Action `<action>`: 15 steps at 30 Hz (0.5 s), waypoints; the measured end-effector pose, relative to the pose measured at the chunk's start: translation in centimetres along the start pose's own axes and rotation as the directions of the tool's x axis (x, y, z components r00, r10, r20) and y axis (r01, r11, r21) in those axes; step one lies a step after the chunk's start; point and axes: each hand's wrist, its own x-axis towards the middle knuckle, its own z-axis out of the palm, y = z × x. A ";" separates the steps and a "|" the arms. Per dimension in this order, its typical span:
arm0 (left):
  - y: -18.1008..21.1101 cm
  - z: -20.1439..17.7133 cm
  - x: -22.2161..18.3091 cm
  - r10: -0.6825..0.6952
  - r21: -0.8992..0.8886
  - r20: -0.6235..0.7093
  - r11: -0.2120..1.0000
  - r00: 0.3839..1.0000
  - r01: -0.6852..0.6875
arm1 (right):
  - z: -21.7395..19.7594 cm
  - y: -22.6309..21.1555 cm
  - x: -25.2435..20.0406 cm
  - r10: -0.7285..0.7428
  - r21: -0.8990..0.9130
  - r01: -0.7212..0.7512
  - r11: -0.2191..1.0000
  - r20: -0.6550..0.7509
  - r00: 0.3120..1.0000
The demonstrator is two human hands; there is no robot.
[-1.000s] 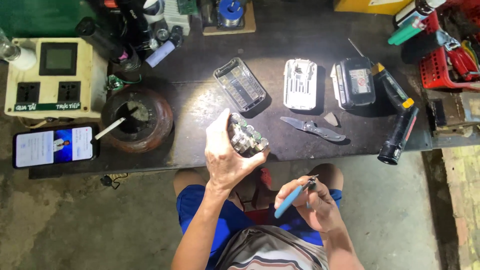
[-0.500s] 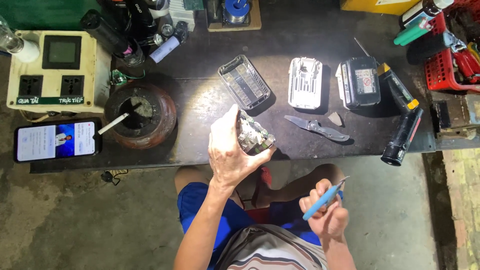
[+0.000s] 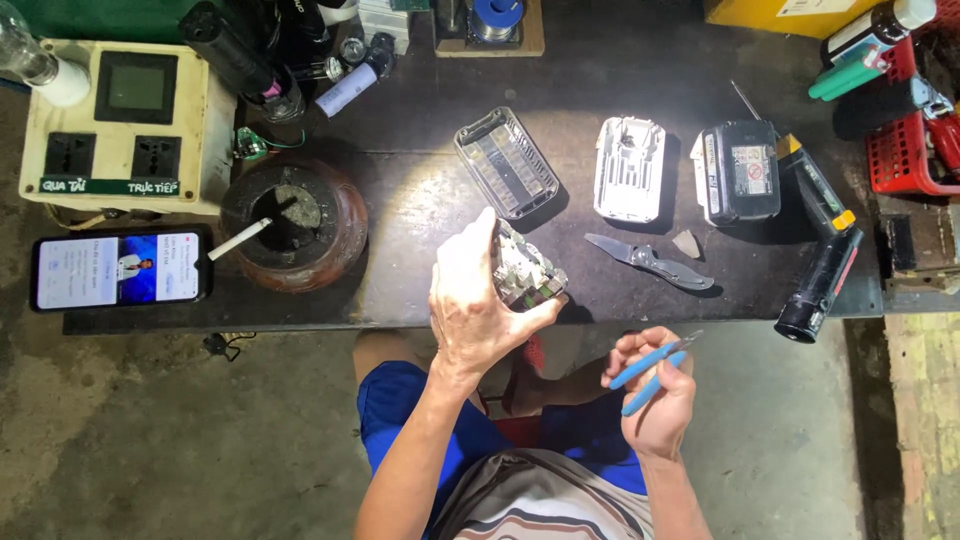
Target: Using pliers to cut connections and remove a circuit board from a battery pack assembly
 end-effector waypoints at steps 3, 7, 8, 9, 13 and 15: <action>0.0 0.0 0.0 0.013 -0.024 -0.012 1.000 1.000 -0.013 | -0.4 -0.1 -0.4 0.130 0.123 -0.128 0.984 -0.008 0.992; -0.7 -0.4 -0.6 0.056 -0.160 0.046 0.986 0.997 -0.048 | 0.2 -0.8 -1.2 0.140 0.292 -0.158 0.943 0.083 0.987; -0.8 -0.4 -0.9 0.059 -0.161 0.050 0.986 0.997 -0.051 | 0.3 -0.8 -1.5 0.139 0.295 -0.156 0.943 0.079 0.987; -1.0 -0.5 -1.1 0.068 -0.194 0.038 0.979 0.997 -0.060 | 0.4 -0.9 -1.7 0.162 0.172 -0.168 0.971 0.050 0.986; -1.3 -0.3 -1.5 0.099 -0.289 -0.054 0.951 0.994 -0.110 | 1.8 -2.3 -2.8 0.110 -0.313 -0.131 0.941 -0.085 0.990; -1.2 -0.3 -1.6 0.069 -0.290 -0.063 0.953 0.996 -0.084 | 3.5 -4.2 -3.6 0.053 -0.537 -0.090 0.839 -0.082 0.995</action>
